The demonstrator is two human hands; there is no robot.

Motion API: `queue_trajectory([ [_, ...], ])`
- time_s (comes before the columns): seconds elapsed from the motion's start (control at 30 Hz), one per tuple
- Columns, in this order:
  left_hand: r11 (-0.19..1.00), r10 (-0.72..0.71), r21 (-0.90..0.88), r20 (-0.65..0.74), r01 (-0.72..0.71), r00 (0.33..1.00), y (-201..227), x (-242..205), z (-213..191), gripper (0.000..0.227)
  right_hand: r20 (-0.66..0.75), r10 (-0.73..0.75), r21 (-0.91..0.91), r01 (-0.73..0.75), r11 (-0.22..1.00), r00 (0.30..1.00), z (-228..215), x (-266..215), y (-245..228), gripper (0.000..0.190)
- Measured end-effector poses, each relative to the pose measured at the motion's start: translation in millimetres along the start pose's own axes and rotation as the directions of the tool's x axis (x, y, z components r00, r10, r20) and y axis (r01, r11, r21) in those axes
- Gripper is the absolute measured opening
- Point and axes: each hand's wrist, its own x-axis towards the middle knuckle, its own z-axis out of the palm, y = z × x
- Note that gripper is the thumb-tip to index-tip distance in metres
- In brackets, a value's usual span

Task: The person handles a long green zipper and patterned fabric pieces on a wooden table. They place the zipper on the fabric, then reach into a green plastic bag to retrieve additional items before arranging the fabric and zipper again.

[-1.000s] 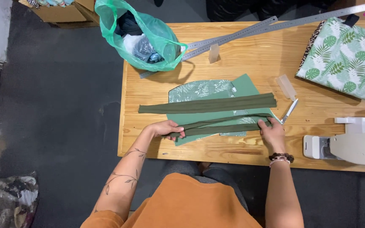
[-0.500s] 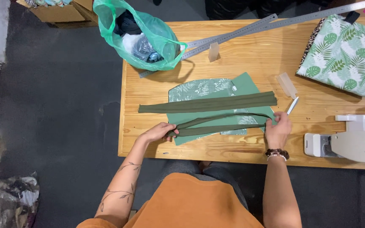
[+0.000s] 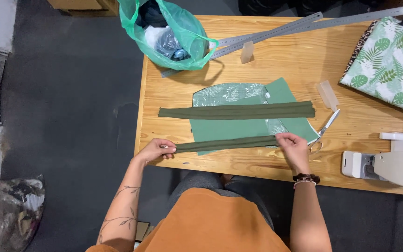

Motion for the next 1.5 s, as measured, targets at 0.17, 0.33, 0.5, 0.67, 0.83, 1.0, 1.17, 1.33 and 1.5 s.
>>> queue_trajectory([
  [0.17,0.995,0.089,-0.027,-0.151,-0.094,0.985,-1,-13,-1,0.030,0.104,-0.152,-0.050,0.158,0.986,0.983,-2,13,24,0.023],
  [0.33,0.988,0.108,-0.076,-0.288,-0.135,0.952,-16,-12,-1,0.036,0.106,-0.112,-0.111,0.124,0.986,0.988,-6,33,53,0.034],
  [0.5,0.971,0.118,-0.151,-0.381,-0.188,0.917,-35,-14,4,0.040,0.122,-0.125,-0.020,0.128,0.992,0.985,-4,45,61,0.038],
  [0.67,0.976,0.075,-0.173,-0.312,-0.134,0.947,-60,-32,1,0.030,0.102,-0.065,-0.030,0.069,0.997,0.993,0,31,46,0.033],
  [0.83,0.977,0.033,-0.194,-0.252,-0.084,0.967,-75,-52,-5,0.031,0.111,-0.036,-0.014,0.038,0.999,0.993,7,28,39,0.029],
  [1.0,0.975,0.038,-0.195,-0.338,-0.110,0.940,-78,-49,-5,0.035,-0.013,-0.023,-0.165,0.021,0.986,1.000,10,54,64,0.029],
  [1.17,0.984,0.052,-0.132,-0.417,-0.117,0.907,-90,-31,-8,0.034,-0.112,-0.041,-0.431,-0.011,0.902,0.993,22,45,52,0.023],
  [1.33,0.977,0.028,-0.176,-0.451,-0.120,0.892,-95,-30,-6,0.036,-0.132,-0.059,-0.483,-0.012,0.875,0.989,24,43,57,0.021],
  [1.5,0.977,0.042,-0.171,-0.435,-0.129,0.899,-96,-32,-5,0.036,-0.130,-0.068,-0.457,0.001,0.889,0.989,25,42,56,0.022],
])
